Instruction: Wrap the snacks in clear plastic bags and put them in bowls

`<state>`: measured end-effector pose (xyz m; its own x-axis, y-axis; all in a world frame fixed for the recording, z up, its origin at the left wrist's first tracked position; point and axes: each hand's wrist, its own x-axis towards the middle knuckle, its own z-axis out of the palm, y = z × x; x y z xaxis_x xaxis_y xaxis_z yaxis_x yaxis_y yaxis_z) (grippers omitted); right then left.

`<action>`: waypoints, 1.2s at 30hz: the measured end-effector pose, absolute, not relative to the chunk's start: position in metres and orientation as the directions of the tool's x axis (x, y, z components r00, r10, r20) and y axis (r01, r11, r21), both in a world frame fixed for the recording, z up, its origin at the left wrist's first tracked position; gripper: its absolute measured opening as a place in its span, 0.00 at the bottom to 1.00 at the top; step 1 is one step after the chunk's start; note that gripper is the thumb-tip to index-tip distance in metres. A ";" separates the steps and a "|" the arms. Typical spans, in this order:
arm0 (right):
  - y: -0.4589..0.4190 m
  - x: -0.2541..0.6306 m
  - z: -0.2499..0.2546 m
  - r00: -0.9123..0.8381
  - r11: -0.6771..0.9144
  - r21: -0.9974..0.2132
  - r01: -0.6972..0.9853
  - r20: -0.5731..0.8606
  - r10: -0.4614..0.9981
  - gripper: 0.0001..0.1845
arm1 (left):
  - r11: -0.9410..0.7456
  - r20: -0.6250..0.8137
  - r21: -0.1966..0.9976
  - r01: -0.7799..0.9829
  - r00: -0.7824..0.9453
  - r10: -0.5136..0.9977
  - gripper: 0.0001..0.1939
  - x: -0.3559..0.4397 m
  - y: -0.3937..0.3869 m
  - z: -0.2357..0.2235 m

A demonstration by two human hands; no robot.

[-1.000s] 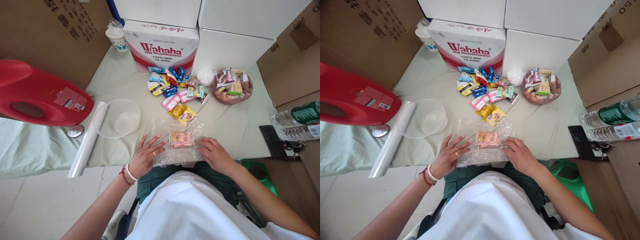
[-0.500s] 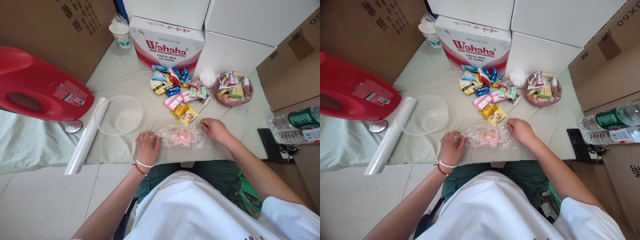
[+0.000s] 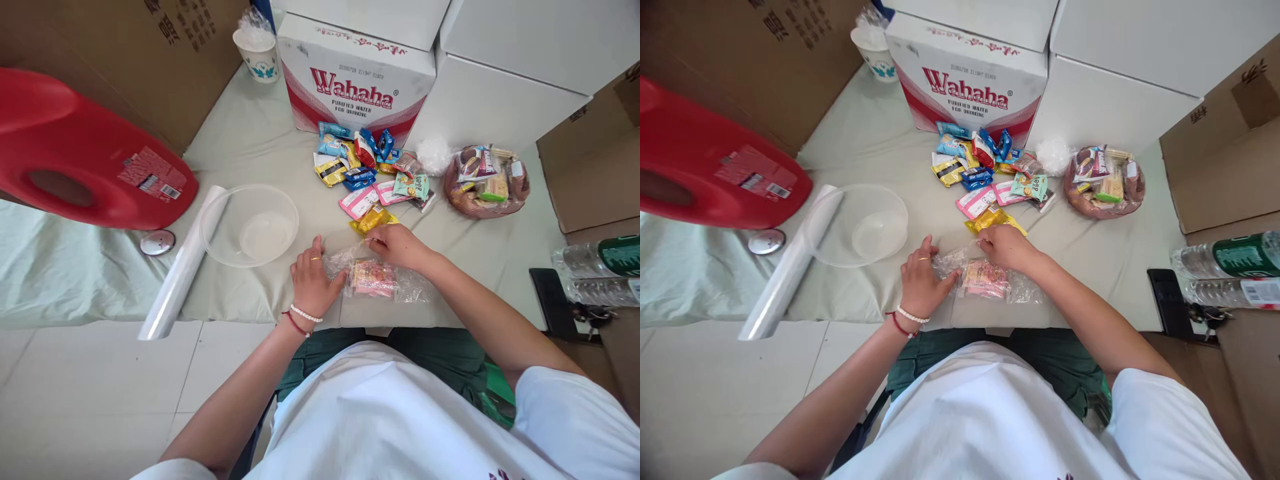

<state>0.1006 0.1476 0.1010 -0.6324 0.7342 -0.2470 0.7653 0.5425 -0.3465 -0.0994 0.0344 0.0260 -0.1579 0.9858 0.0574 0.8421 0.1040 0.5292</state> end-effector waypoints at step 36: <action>-0.006 0.182 0.043 -0.007 0.034 -0.680 0.732 0.043 0.999 0.15 | -0.400 0.136 0.193 0.896 0.379 0.915 0.26 -0.031 -0.013 0.046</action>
